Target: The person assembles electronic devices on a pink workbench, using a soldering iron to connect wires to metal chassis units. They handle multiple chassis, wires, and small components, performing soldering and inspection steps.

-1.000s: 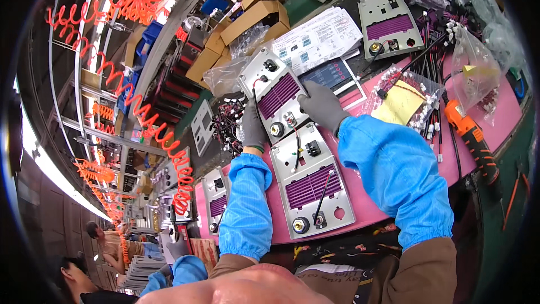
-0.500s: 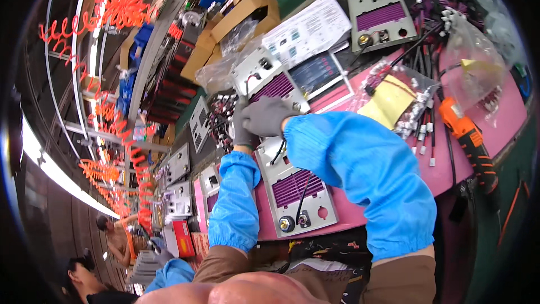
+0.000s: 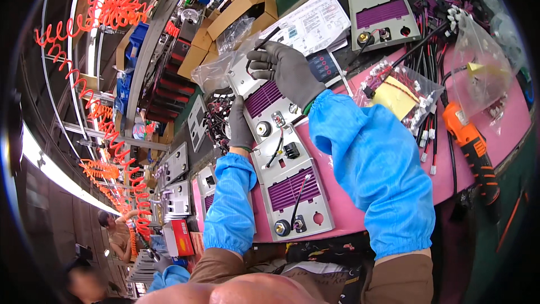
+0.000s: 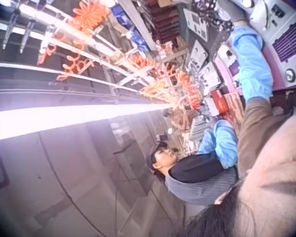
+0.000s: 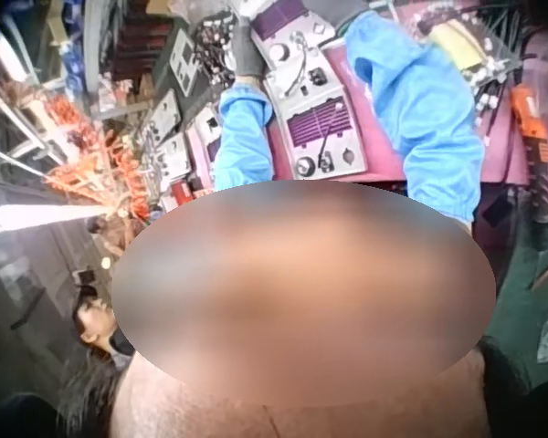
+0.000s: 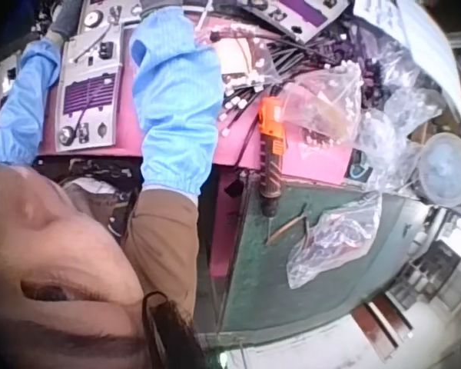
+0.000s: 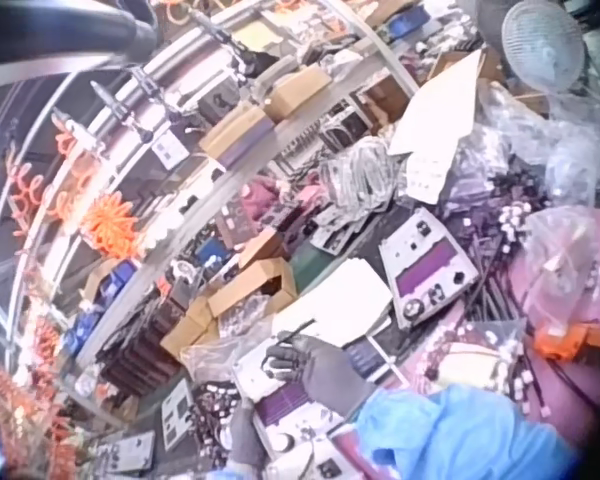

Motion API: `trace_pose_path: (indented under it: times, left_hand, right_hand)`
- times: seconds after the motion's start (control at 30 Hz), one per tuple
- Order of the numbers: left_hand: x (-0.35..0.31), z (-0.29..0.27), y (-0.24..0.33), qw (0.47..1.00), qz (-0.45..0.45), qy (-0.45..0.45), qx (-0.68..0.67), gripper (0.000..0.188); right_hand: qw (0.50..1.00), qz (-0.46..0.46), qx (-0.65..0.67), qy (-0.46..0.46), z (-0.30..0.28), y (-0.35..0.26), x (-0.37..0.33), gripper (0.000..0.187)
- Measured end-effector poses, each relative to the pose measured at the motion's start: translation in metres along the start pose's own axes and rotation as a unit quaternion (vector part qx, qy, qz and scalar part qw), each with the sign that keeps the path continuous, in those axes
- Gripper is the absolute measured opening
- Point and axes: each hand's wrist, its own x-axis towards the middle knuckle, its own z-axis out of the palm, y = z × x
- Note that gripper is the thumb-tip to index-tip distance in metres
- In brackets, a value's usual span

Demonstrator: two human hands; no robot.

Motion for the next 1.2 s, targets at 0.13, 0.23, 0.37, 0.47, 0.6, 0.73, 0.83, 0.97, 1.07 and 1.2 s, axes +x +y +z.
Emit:
trace_pose_path:
  times: [0.13, 0.23, 0.37, 0.47, 0.6, 0.73, 0.83, 0.97, 1.07, 1.2]
  left_hand:
    - [-0.001, 0.004, 0.004, 1.0, 0.013, 0.014, 0.011, 0.043]
    - [0.0, 0.006, 0.004, 1.0, 0.02, 0.013, 0.003, 0.042]
    - [0.0, 0.002, 0.001, 1.0, 0.02, 0.02, 0.005, 0.042]
    - [0.001, 0.004, 0.005, 0.999, 0.028, 0.014, 0.016, 0.041]
    - [0.004, 0.001, 0.004, 0.999, 0.036, 0.005, 0.018, 0.041]
    - [0.004, -0.002, 0.003, 0.997, 0.059, 0.012, 0.056, 0.039]
    - [0.003, -0.001, 0.004, 0.999, 0.041, 0.022, 0.022, 0.038]
    - [0.002, -0.006, 0.002, 0.993, 0.075, 0.027, 0.092, 0.035]
    - [0.006, -0.004, 0.0, 0.993, 0.084, 0.022, 0.075, 0.037]
    - [0.003, -0.006, 0.002, 0.997, 0.065, 0.016, 0.041, 0.038]
  right_hand:
    - [0.999, -0.003, 0.008, -0.042, 0.0, 0.002, 0.002, 0.033]
    - [0.999, 0.001, 0.006, -0.043, 0.002, 0.002, 0.004, 0.034]
    - [0.998, 0.008, 0.02, -0.054, 0.005, 0.005, 0.003, 0.035]
    - [0.998, -0.001, 0.018, -0.062, 0.002, 0.002, 0.006, 0.034]
    - [0.998, 0.005, 0.048, -0.041, 0.012, -0.001, 0.004, 0.031]
    - [0.997, 0.029, 0.037, -0.057, 0.01, -0.001, 0.003, 0.03]
    - [0.997, 0.026, 0.036, -0.065, 0.005, 0.003, 0.003, 0.03]
    - [0.999, 0.015, -0.011, -0.036, 0.002, -0.003, 0.003, 0.035]
    - [1.0, 0.01, -0.025, -0.011, 0.0, -0.011, 0.006, 0.039]
    - [1.0, 0.007, -0.02, -0.014, 0.0, -0.012, 0.009, 0.038]
